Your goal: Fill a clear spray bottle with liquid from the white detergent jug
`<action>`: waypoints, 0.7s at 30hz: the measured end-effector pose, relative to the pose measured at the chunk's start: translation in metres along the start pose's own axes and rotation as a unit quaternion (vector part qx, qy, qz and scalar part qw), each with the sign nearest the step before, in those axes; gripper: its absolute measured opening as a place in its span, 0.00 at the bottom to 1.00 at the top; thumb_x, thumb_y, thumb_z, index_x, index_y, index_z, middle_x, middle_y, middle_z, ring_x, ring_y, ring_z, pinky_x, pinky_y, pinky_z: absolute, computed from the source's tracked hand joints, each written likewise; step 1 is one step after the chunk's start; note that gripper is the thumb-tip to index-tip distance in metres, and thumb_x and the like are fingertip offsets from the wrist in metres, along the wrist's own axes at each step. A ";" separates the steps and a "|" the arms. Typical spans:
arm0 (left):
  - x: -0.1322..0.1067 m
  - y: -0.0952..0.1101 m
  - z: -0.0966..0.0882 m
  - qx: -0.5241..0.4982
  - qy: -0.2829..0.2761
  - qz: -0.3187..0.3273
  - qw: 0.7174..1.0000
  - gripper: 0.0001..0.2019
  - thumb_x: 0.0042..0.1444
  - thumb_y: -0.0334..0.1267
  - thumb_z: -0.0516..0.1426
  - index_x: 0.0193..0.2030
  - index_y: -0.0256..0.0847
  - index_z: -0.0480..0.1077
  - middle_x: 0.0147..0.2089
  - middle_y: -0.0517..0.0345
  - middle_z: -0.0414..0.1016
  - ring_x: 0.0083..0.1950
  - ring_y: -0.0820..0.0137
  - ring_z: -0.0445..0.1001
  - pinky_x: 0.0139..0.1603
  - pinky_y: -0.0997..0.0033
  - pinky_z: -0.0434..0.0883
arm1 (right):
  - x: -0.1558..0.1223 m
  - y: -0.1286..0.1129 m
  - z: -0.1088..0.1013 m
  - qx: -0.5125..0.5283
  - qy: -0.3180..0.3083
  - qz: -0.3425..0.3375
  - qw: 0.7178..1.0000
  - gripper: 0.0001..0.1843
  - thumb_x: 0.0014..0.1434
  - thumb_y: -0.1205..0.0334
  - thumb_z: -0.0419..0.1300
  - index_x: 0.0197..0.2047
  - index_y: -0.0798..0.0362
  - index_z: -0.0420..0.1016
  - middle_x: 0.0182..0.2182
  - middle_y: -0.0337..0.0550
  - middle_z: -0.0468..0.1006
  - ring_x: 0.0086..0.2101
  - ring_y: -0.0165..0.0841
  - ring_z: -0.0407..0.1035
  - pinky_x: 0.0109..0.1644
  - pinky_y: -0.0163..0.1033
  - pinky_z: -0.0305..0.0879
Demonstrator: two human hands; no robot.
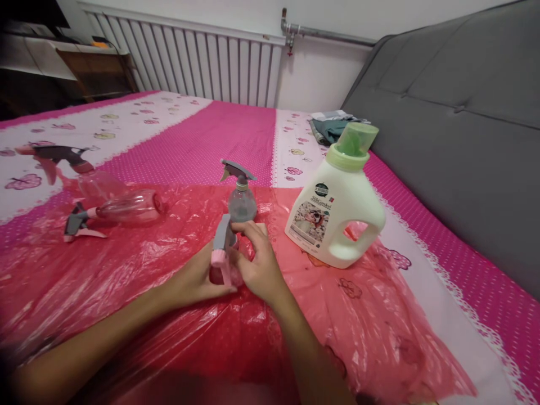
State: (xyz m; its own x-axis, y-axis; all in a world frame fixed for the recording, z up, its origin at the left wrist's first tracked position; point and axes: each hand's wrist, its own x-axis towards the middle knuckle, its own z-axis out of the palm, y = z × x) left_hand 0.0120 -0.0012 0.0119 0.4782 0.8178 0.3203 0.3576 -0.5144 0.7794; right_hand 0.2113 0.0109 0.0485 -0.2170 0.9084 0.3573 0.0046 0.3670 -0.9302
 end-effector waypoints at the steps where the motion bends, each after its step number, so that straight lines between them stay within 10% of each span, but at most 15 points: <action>1: 0.000 0.000 0.000 -0.004 0.001 -0.001 1.000 0.42 0.55 0.48 0.73 0.72 0.50 0.59 0.71 0.45 0.70 0.69 0.43 0.73 0.71 0.37 0.71 | 0.000 0.000 0.000 0.004 0.000 0.001 1.000 0.22 0.58 0.43 0.70 0.49 0.48 0.82 0.48 0.45 0.79 0.51 0.38 0.68 0.62 0.45 0.65; 21: 0.000 -0.002 0.000 0.007 0.000 0.013 1.000 0.45 0.55 0.47 0.73 0.74 0.51 0.56 0.72 0.44 0.69 0.70 0.43 0.73 0.71 0.39 0.70 | 0.001 0.018 0.004 0.060 -0.020 0.040 0.997 0.26 0.64 0.38 0.65 0.55 0.48 0.81 0.51 0.49 0.79 0.56 0.38 0.72 0.63 0.43 0.74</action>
State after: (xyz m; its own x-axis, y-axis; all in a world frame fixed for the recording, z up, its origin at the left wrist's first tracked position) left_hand 0.0109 -0.0003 0.0102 0.4877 0.8043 0.3394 0.3565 -0.5384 0.7635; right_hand 0.2076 0.0176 0.0314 -0.2587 0.9241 0.2811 -0.0936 0.2656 -0.9595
